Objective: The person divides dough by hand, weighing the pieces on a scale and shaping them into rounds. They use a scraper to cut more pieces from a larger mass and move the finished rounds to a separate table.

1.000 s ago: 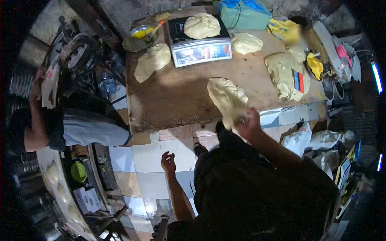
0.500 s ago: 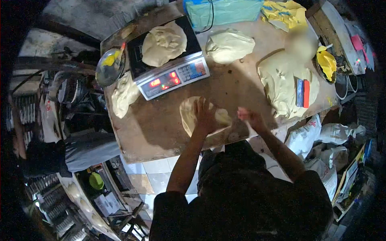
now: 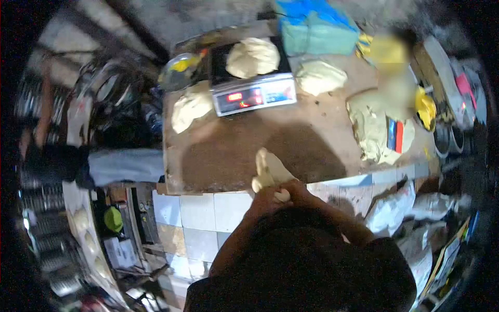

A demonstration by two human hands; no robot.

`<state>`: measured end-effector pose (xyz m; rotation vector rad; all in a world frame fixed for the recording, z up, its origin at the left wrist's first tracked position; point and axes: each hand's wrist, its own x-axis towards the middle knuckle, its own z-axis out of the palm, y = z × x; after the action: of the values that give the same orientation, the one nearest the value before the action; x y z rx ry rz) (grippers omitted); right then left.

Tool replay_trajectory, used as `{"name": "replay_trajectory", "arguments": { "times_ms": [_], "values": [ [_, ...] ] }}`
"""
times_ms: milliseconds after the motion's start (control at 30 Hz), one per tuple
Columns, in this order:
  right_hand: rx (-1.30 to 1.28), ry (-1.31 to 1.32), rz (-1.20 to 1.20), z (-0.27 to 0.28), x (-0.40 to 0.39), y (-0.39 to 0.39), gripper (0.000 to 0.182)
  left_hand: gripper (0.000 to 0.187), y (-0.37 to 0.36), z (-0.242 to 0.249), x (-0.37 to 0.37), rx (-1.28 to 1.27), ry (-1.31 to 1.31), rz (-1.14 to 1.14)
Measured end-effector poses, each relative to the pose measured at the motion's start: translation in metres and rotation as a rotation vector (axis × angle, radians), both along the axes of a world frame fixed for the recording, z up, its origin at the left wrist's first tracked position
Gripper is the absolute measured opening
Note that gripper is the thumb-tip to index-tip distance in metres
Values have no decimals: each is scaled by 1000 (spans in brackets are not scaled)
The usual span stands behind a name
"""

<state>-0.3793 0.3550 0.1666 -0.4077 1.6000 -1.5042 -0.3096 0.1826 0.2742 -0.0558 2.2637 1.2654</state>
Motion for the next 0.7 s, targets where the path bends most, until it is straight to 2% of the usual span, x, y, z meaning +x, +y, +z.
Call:
{"name": "replay_trajectory", "arguments": {
  "times_ms": [33, 67, 100, 133, 167, 200, 233, 267, 300, 333, 367, 400, 433, 467, 500, 567, 600, 633, 667, 700],
  "values": [
    [-93, 158, -44, 7, -3, 2, 70, 62, 0, -18, 2, -156, 423, -45],
    [-190, 299, -97, 13, 1, 6, 70, 49, 2, -9, -7, -149, 365, 132],
    [-159, 192, -78, 6, -19, 6, 49, 36, -5, 8, -23, -133, 296, 295],
    [-121, 82, -65, 3, -54, -5, 29, 43, -19, 40, -40, -35, 428, 139],
    [-650, 36, 196, 133, -64, -16, 27, 51, -29, 82, -53, 65, 562, -18],
    [-51, 593, -126, 210, -47, -27, 25, 49, -30, 136, -54, 77, 670, -6],
    [-57, 947, -132, 242, -55, -33, 27, 47, -31, 176, -56, 82, 782, 6],
    [25, 1151, -113, 285, -49, -35, 31, 46, -27, 187, -47, 3, 922, 36],
    [14, 1303, -178, 286, -46, -32, 31, 46, -24, 191, -39, -80, 1054, 62],
    [0, 1435, -249, 287, -39, -37, 31, 47, -28, 184, -41, -92, 1289, 15],
    [-7, 1555, -332, 283, -31, -41, 30, 45, -28, 155, -41, -86, 1327, 33],
    [90, 1587, -292, 243, -30, -30, 25, 47, -27, 127, -33, -22, 1146, 64],
    [182, 1355, -113, 170, -32, -5, 21, 48, -23, 97, -21, 43, 961, 95],
    [265, 1074, -49, 114, -25, 5, 29, 46, -11, 50, -13, -7, 797, 90],
    [336, 792, 9, 84, -16, 13, 37, 45, 0, 12, -2, -58, 638, 81],
    [209, 214, 259, 79, 6, 26, 43, 45, 11, -11, 25, 537, -42, 294],
    [197, 220, 255, 93, -7, 22, 43, 47, -2, -12, 26, 397, 111, 114],
    [136, 441, 403, 120, -25, 20, 48, 49, -22, -9, 21, 254, 262, -60],
    [73, 665, 552, 134, -46, 20, 53, 49, -35, 4, 2, 63, 240, -3],
    [314, 590, 687, 130, -81, 24, 61, 50, -44, 16, -19, -121, 211, 58]
  ]
}}
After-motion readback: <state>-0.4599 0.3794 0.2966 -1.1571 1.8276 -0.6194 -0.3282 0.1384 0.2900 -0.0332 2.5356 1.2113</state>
